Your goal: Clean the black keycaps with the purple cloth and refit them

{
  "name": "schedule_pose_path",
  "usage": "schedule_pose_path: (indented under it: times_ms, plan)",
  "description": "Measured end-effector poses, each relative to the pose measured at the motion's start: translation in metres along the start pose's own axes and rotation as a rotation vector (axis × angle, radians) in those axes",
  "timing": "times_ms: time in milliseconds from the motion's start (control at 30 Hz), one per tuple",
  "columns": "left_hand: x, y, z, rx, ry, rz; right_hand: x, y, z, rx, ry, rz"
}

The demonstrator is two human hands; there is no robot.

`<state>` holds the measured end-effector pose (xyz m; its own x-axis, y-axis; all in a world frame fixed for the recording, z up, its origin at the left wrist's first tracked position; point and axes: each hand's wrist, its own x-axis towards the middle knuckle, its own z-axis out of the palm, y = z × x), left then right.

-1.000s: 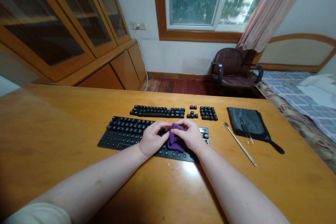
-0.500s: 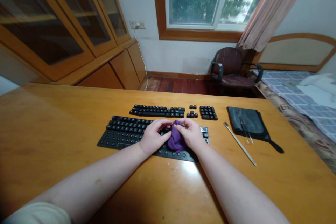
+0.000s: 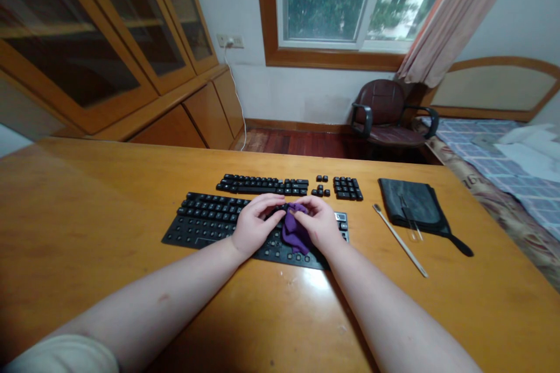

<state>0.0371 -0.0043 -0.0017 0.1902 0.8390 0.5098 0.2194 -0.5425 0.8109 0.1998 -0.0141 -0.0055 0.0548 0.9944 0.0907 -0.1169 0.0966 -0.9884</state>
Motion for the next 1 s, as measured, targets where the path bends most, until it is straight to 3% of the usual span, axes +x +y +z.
schedule_pose_path:
  times_ms: [167, 267, 400, 467, 567, 767, 1000]
  plan:
    - [0.000, 0.002, 0.000, -0.013, 0.027, -0.015, 0.001, -0.004, -0.001, -0.027, 0.017, 0.008]
    - [0.001, 0.004, -0.002, 0.052, 0.027, 0.007, 0.006, -0.009, -0.009, 0.020, 0.212, -0.053]
    - [0.001, 0.008, -0.004, 0.244, -0.193, 0.155, 0.019, -0.010, -0.025, 0.083, 0.612, -0.239]
    - [0.000, 0.009, -0.004, 0.308, -0.334, 0.179, 0.023, -0.008, -0.031, 0.095, 0.703, -0.250]
    - [0.000, 0.008, -0.001, 0.371, -0.459, 0.131, 0.027, -0.003, -0.035, 0.095, 0.735, -0.236]
    - [0.000, 0.003, 0.001, 0.416, -0.568, 0.121, 0.027, 0.003, -0.034, 0.136, 0.719, -0.218]
    - [-0.001, 0.007, -0.002, 0.510, -0.484, 0.150, 0.025, 0.002, -0.032, 0.105, 0.694, -0.219]
